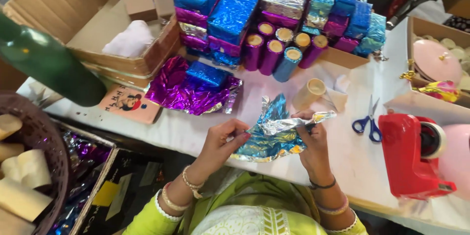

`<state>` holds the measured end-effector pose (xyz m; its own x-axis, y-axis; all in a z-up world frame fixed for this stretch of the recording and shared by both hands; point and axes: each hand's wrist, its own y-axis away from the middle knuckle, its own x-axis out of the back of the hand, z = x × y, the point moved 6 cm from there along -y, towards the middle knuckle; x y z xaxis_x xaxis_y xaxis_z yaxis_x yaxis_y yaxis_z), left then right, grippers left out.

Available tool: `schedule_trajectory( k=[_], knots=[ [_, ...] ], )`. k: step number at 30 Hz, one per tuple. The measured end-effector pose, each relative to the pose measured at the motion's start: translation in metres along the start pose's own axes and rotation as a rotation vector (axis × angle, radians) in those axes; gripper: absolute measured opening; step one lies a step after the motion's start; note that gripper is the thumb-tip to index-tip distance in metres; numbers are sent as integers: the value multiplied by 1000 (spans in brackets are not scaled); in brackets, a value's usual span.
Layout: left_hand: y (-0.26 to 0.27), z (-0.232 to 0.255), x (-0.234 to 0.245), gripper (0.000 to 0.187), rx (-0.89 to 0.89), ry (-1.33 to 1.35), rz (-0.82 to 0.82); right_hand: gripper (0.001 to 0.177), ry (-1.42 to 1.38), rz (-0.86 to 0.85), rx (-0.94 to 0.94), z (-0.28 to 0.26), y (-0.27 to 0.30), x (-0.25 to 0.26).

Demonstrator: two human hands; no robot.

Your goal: Wrap cylindrical and rectangular gift items using decorative foil and paper.

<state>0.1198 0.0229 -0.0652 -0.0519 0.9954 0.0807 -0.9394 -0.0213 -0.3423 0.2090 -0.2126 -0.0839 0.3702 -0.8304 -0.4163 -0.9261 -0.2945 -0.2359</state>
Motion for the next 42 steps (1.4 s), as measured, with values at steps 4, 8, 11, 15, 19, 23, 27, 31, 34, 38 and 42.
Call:
schedule_trajectory(
  k=[4, 8, 11, 15, 19, 23, 27, 31, 34, 38, 42],
  knots=[
    [-5, -8, -13, 21, 17, 273, -110, 17, -207, 45, -21, -3, -4, 12],
    [-18, 66, -34, 71, -392, -418, -75, 21, -513, -127, -12, 12, -7, 13],
    [-20, 58, -53, 85, -356, -329, -170, 27, -622, -137, -140, 42, -4, 27],
    [-29, 55, -61, 64, -384, -397, -250, 29, -789, -286, -214, 25, 7, 7],
    [-33, 60, -53, 32, -495, -469, -175, 29, -540, 10, -261, 1, 9, 9],
    [-33, 23, -35, 22, -166, -307, -128, 35, -410, 26, -102, -8, 6, 45],
    [-33, 29, -29, 18, -137, -259, -87, 29, -319, 122, -13, -7, 9, 75],
    [-27, 22, -18, 17, -204, -283, 28, 27, -152, 311, 69, -11, 14, 108],
    [-24, 28, 8, 14, -240, -242, 169, 21, -84, 384, 153, -26, 14, 127],
    [-18, 21, 41, 10, -71, -193, 346, 41, -134, 455, 288, -51, 18, 137],
    [-16, 16, 44, 8, -44, -121, 337, 29, 10, 568, 305, -39, 29, 168]
  ],
)
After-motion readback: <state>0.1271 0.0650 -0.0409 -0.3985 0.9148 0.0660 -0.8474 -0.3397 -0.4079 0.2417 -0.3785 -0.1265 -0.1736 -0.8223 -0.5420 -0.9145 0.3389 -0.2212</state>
